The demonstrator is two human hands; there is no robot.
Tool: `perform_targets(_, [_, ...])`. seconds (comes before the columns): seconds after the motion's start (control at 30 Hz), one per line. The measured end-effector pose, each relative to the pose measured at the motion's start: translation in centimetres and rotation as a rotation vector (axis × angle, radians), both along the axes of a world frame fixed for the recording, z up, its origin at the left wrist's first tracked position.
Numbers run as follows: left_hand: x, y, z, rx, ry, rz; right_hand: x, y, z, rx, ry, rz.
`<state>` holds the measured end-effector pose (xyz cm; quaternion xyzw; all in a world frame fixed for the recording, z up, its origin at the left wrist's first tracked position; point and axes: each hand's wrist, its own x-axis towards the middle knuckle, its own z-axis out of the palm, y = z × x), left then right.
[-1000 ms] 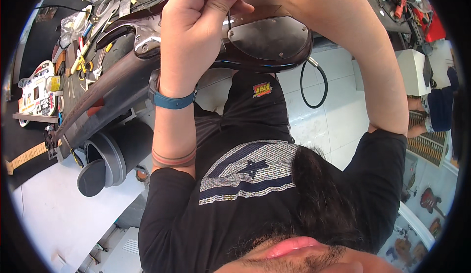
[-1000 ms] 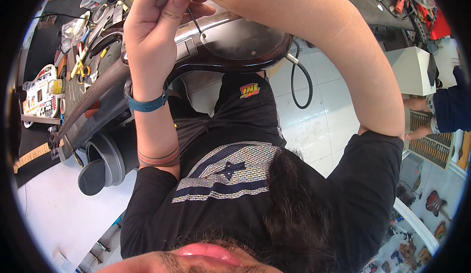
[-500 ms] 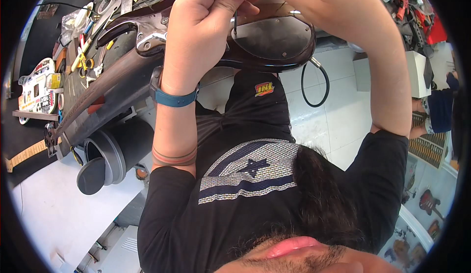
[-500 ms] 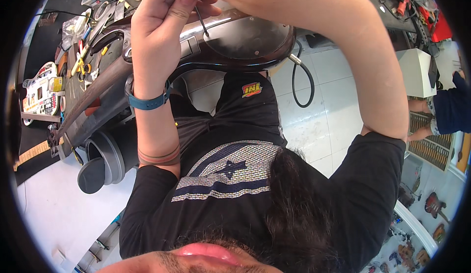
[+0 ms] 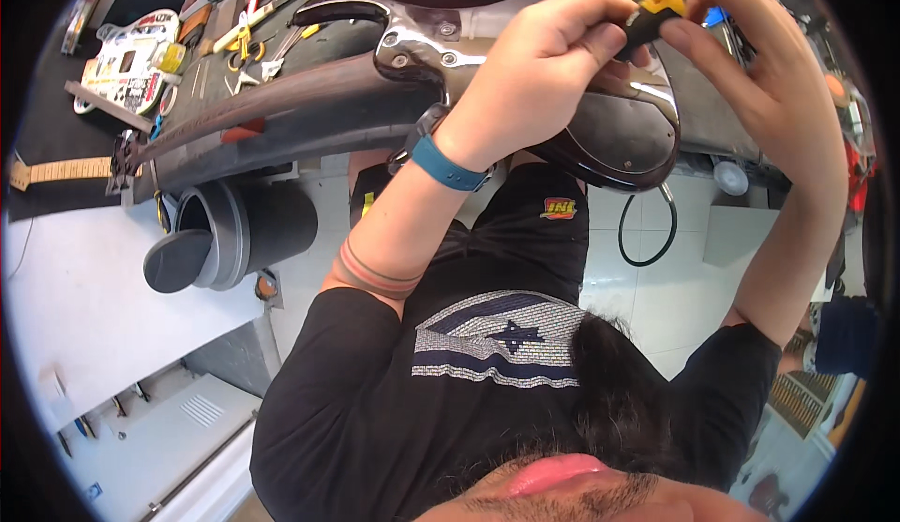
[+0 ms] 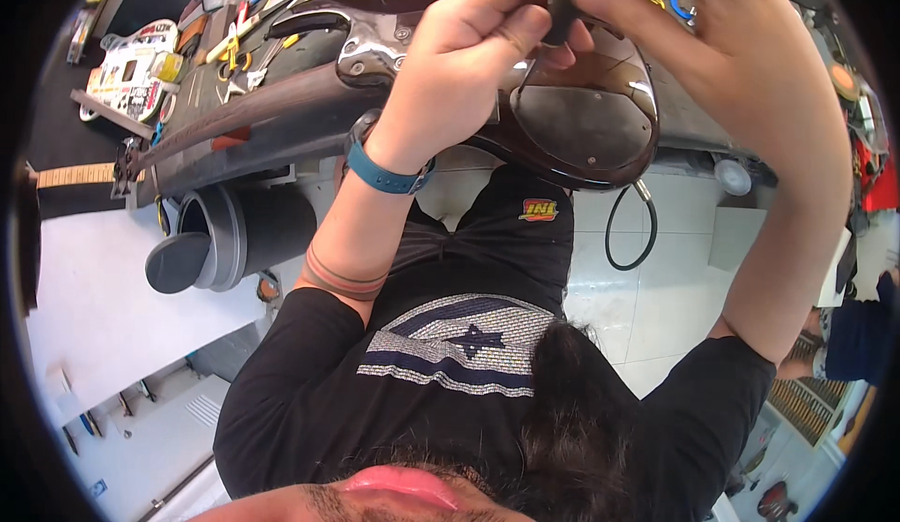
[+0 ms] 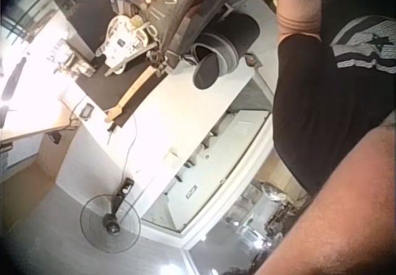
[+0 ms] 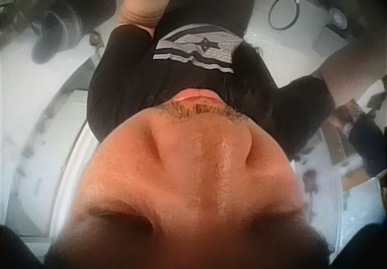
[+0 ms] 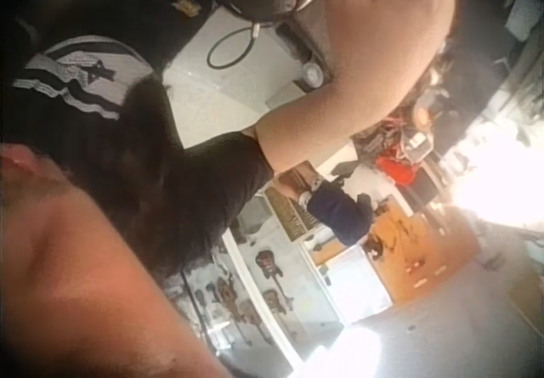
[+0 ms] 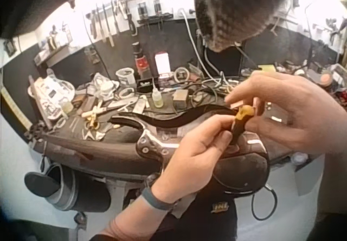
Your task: The person positions a plastic plate over the opening on the back of a bass guitar, fastens it with a screwdriver, and plays several notes on the instrument.
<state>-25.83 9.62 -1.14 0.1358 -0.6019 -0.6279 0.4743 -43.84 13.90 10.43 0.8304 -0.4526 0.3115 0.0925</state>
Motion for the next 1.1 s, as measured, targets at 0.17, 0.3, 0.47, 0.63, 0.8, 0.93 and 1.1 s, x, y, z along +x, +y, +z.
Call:
perform_targets(0.17, [-0.2, 0.2, 1.6, 0.083, 0.084, -0.170, 1.6, 2.0, 2.0, 0.037, 0.257, -0.252])
perform_targets(0.3, [0.0, -0.7, 0.7, -0.059, 0.071, -0.100, 0.0, 1.4, 3.0, 0.134, 0.374, -0.101])
perform_targets(0.47, [1.3, -1.2, -0.2, 0.188, 0.065, -0.150, 3.0, 2.0, 1.6, 0.023, 0.098, -0.123])
perform_targets(0.63, [0.4, 0.7, 2.1, 0.058, 0.049, -0.155, -0.3, 1.6, 2.6, 0.119, 0.312, -0.071])
perform_targets(0.8, [0.5, -0.6, 0.1, -0.017, 0.082, -0.102, 1.2, 1.9, 2.7, 0.140, 0.379, -0.168])
perform_targets(0.93, [1.1, 0.1, 1.6, 0.158, -0.056, -0.080, 1.4, 2.6, 2.8, 0.213, 0.272, -0.083])
perform_targets(1.1, [0.5, 1.6, 2.9, 0.095, 0.072, -0.057, 0.3, 1.8, 3.0, 0.206, 0.377, -0.130])
